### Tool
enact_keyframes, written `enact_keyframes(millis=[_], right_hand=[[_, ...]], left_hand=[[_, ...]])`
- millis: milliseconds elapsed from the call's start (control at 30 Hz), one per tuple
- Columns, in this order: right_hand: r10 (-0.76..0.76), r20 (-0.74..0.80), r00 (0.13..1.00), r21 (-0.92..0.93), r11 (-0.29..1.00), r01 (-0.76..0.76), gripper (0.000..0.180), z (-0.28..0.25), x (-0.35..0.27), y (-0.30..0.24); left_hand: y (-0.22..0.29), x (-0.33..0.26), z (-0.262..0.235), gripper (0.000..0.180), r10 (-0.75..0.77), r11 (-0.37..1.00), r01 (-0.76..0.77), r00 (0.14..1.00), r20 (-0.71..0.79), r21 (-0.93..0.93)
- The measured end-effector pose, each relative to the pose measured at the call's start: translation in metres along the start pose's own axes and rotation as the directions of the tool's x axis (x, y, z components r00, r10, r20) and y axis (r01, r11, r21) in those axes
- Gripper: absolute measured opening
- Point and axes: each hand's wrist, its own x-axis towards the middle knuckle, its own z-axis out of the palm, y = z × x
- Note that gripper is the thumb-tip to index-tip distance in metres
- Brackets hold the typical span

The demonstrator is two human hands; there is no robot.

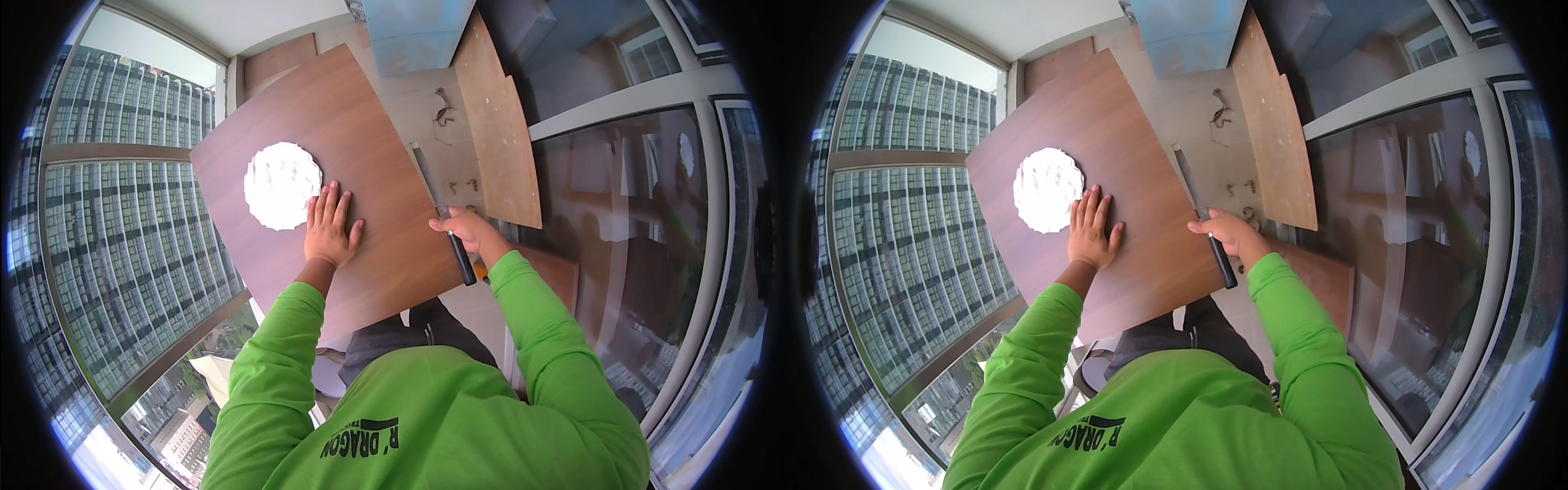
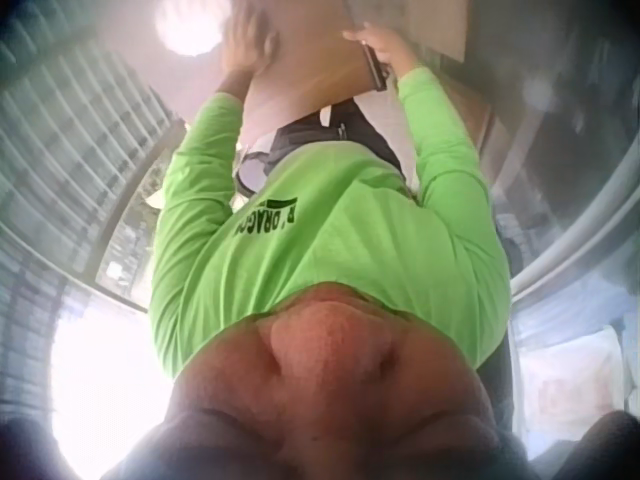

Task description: The person uses a chisel to carve a curved shape into a rectangular wooden board. They hold the board steady with their left hand while repeatedly striking the chisel with their right hand to remove wood shavings along the edge.

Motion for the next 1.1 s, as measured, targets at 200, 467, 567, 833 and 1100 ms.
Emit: enact_keyframes(millis=[200, 467, 567, 833, 1100], right_hand=[[-0.172, -0.398, 0.901, -0.526, 0.848, -0.07, 0.023, -0.013, -0.012, -0.027], [-0.335, -0.214, 0.918, -0.351, 0.903, 0.247, 0.02, 0.057, -0.07, -0.045], [-0.255, -0.241, 0.936, -0.312, 0.934, 0.174, 0.023, 0.069, -0.062, -0.051], [-0.508, -0.263, 0.82, -0.31, 0.849, 0.427, 0.03, 0.117, -0.045, -0.107], [-0.404, -0.232, 0.885, -0.252, 0.903, 0.347, 0.04, 0.116, -0.029, -0.106]], left_hand=[[0.002, 0.0, -0.004, 0.066, 0.003, 1.0, -0.003, 1.0, -0.01, -0.015], [-0.001, 0.0, 0.003, 0.066, -0.005, 1.0, 0.005, 1.0, -0.021, -0.016], [-0.001, 0.001, 0.002, 0.066, 0.005, 0.999, -0.006, 1.0, -0.026, -0.033], [-0.001, 0.0, -0.002, 0.066, -0.009, 0.999, 0.009, 1.0, -0.011, -0.04], [-0.004, -0.002, 0.001, 0.067, -0.012, 0.999, 0.012, 1.0, -0.001, -0.043]])
